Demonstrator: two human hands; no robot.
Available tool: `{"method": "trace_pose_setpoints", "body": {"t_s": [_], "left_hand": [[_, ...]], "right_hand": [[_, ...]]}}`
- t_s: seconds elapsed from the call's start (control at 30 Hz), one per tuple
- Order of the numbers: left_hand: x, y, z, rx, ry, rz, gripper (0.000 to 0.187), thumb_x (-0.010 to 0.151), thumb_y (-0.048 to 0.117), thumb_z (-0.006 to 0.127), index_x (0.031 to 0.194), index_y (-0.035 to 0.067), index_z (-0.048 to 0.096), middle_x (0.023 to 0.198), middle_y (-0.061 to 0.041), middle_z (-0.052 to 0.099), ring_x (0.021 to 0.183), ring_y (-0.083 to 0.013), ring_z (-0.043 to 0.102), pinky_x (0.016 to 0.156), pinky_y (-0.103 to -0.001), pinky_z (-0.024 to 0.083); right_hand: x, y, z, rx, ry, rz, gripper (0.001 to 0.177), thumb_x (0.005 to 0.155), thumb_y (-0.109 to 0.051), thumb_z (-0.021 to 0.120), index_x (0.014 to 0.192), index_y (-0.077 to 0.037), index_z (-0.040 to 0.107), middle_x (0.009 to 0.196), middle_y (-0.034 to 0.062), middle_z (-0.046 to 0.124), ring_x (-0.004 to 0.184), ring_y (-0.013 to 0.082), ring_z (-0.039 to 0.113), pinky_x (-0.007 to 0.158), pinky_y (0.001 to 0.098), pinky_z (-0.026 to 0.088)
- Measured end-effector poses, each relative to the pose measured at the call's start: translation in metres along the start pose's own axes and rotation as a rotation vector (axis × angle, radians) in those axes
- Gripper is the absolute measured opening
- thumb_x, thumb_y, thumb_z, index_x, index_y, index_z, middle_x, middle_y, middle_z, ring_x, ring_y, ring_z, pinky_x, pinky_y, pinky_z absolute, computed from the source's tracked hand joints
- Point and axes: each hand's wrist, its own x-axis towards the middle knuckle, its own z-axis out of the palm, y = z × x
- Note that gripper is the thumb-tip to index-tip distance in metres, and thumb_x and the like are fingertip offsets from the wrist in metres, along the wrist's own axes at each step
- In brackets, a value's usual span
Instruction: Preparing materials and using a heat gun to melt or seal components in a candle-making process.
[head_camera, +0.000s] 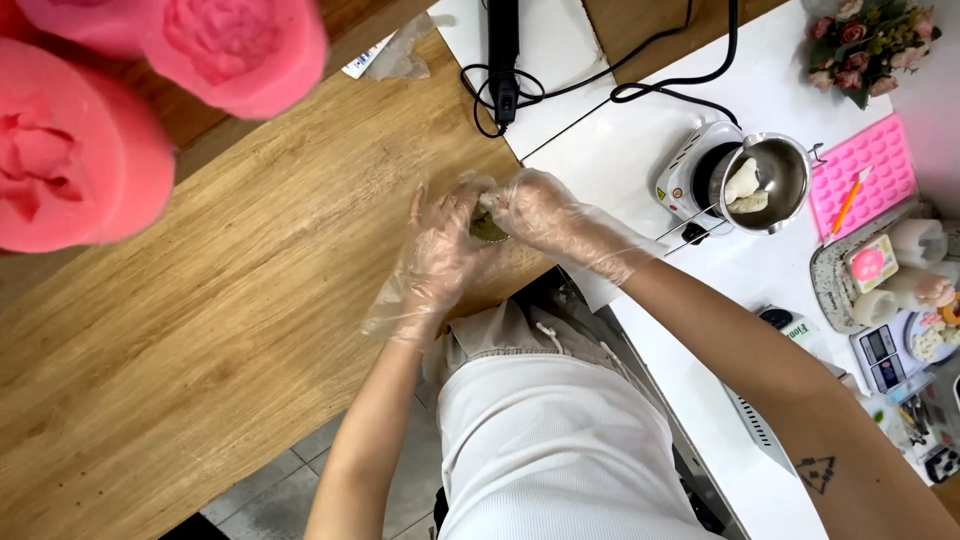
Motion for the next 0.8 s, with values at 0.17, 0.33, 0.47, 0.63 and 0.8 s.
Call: {"method": "trace_pose_setpoints", "body": {"t_s": [0.17, 0.33, 0.47, 0.63, 0.8], "left_hand": [[-0.009, 0.011, 0.024, -0.122, 0.295, -0.102, 0.083, 0.074, 0.038, 0.089, 0.144, 0.018, 0.051, 0.148, -0.003, 0.057, 0.144, -0.0253, 0.045, 0.127, -0.056, 0.010], [-0.005, 0.014, 0.034, -0.135, 0.394, -0.147, 0.083, 0.068, 0.036, 0.094, 0.137, 0.016, 0.054, 0.149, -0.010, 0.052, 0.144, -0.0261, 0.043, 0.127, -0.059, 0.007], [-0.007, 0.013, 0.030, -0.115, 0.409, -0.121, 0.083, 0.069, 0.037, 0.094, 0.138, 0.015, 0.052, 0.153, -0.014, 0.048, 0.145, -0.0295, 0.042, 0.125, -0.060, 0.007], [-0.009, 0.010, 0.032, -0.102, 0.397, -0.096, 0.086, 0.072, 0.037, 0.093, 0.142, 0.015, 0.048, 0.154, -0.015, 0.047, 0.145, -0.0308, 0.041, 0.126, -0.059, 0.009], [-0.009, 0.011, 0.032, -0.074, 0.382, -0.089, 0.087, 0.074, 0.036, 0.092, 0.143, 0.013, 0.045, 0.153, -0.016, 0.046, 0.145, -0.0304, 0.042, 0.127, -0.059, 0.010]], "right_hand": [[-0.010, 0.004, 0.000, -0.427, 0.370, -0.479, 0.018, 0.103, -0.018, 0.059, 0.093, -0.010, 0.072, 0.061, 0.0031, 0.057, 0.056, 0.0175, 0.057, 0.054, 0.0361, 0.055], [-0.006, 0.021, 0.013, -0.138, 0.332, -0.435, 0.013, 0.102, -0.017, 0.064, 0.096, -0.013, 0.074, 0.067, 0.0063, 0.060, 0.063, 0.0208, 0.063, 0.059, 0.0344, 0.056], [-0.009, 0.021, 0.009, -0.391, 0.570, -0.580, 0.006, 0.090, -0.012, 0.073, 0.096, -0.012, 0.074, 0.079, 0.0064, 0.066, 0.076, 0.0198, 0.066, 0.062, 0.0326, 0.059], [-0.012, 0.010, -0.004, -0.443, 0.279, -0.453, 0.016, 0.093, -0.019, 0.073, 0.108, -0.012, 0.075, 0.076, 0.0095, 0.067, 0.072, 0.0198, 0.066, 0.063, 0.0345, 0.060], [0.003, 0.027, 0.015, -0.357, 0.345, -0.507, 0.019, 0.095, -0.023, 0.071, 0.112, -0.015, 0.076, 0.081, 0.0067, 0.073, 0.085, 0.0210, 0.070, 0.100, 0.0431, 0.056]]}}
